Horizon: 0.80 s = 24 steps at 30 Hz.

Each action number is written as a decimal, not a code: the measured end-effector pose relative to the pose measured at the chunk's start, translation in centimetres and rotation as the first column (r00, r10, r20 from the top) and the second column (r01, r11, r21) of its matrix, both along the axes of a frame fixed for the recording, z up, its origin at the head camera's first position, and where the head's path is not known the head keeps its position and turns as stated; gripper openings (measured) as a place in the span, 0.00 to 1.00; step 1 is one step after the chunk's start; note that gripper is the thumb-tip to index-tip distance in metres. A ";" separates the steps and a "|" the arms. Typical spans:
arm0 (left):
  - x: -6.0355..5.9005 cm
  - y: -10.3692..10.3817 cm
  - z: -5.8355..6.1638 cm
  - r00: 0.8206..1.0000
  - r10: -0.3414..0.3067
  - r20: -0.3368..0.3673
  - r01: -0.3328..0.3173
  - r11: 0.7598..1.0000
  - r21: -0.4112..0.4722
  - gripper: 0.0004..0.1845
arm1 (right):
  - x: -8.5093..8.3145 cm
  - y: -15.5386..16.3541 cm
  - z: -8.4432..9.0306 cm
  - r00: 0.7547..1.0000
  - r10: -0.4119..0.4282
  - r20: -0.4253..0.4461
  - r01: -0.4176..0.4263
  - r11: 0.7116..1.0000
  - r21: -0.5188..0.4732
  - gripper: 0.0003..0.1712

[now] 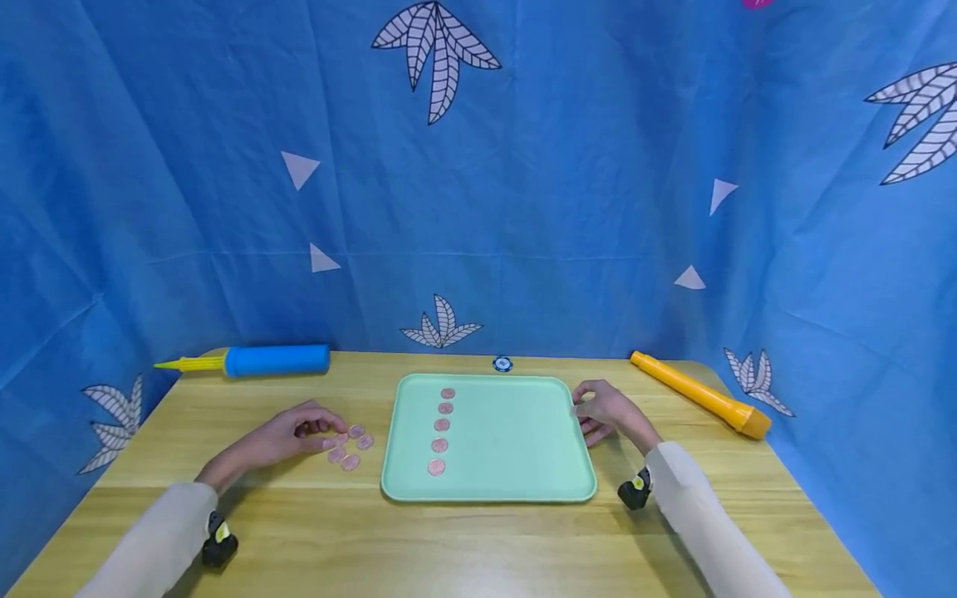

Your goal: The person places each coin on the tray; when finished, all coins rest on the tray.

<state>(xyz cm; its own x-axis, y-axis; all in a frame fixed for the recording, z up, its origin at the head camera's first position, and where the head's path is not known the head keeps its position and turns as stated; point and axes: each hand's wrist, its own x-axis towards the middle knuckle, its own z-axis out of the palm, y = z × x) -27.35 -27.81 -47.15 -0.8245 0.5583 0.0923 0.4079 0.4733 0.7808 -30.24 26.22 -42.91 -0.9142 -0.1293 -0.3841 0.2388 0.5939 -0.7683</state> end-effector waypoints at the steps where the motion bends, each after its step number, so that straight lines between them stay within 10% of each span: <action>1: 0.0 0.0 0.0 1.000 0.011 0.006 -0.011 1.000 -0.007 0.10 | 0.0 0.0 0.0 1.000 -0.003 0.002 0.003 1.000 0.000 0.11; 24: 0.8 0.9 0.1 0.985 0.170 0.006 -0.170 0.984 0.058 0.07 | -0.1 0.2 -0.2 1.000 -0.012 0.028 0.014 0.999 -0.039 0.13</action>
